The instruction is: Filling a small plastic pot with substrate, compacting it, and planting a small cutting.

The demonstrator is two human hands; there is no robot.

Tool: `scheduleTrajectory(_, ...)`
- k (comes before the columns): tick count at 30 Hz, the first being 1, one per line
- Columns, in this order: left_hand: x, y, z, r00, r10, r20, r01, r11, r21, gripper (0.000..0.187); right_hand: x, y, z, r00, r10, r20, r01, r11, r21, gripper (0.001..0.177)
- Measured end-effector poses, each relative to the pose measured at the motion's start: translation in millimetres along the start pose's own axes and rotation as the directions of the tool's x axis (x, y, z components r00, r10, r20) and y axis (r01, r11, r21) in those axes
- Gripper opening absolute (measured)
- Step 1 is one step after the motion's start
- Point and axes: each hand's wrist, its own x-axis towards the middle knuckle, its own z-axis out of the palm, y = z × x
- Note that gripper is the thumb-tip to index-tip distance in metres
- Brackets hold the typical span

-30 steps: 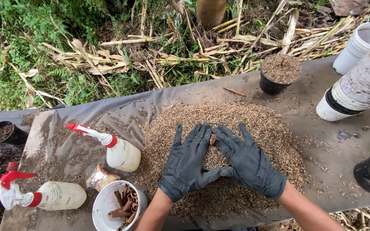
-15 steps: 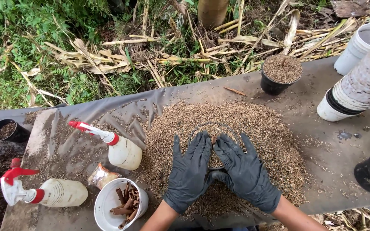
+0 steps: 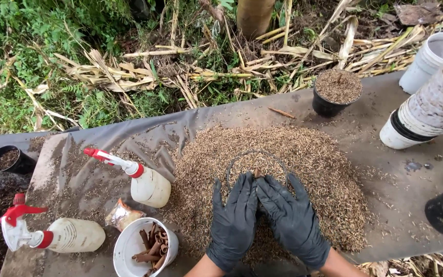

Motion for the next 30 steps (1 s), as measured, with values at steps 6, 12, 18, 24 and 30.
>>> scheduleTrajectory(6, -4.5, -9.1, 2.7, 0.994, -0.046, 0.101, 0.058, 0.991, -0.121, 0.084, 11.8, -2.3, -7.6, 0.998, 0.001, -0.065, 0.000, 1.000, 0.018, 0.053)
scheduleTrajectory(12, -0.8, -13.4, -3.5, 1.000, -0.018, 0.016, 0.021, 0.982, -0.190, 0.061, 4.6, 5.9, 3.7, 0.996, -0.088, -0.013, 0.089, 0.993, 0.078, 0.083)
scheduleTrajectory(18, -2.4, -14.4, -5.0, 0.997, -0.031, 0.075, 0.047, 0.974, -0.224, 0.069, 7.8, -1.4, -2.0, 0.997, -0.050, -0.056, 0.057, 0.989, 0.138, 0.055)
scheduleTrajectory(24, 7.4, -10.6, -14.0, 0.995, -0.057, 0.078, 0.072, 0.977, -0.202, 0.072, -0.2, 39.6, -13.7, 0.970, 0.228, -0.086, -0.201, 0.947, 0.249, 0.053)
scheduleTrajectory(30, 42.4, -32.9, -18.2, 0.974, 0.022, 0.225, 0.040, 0.963, -0.265, 0.095, 49.8, 62.7, -48.1, 0.963, 0.023, 0.268, -0.123, 0.924, 0.363, 0.082)
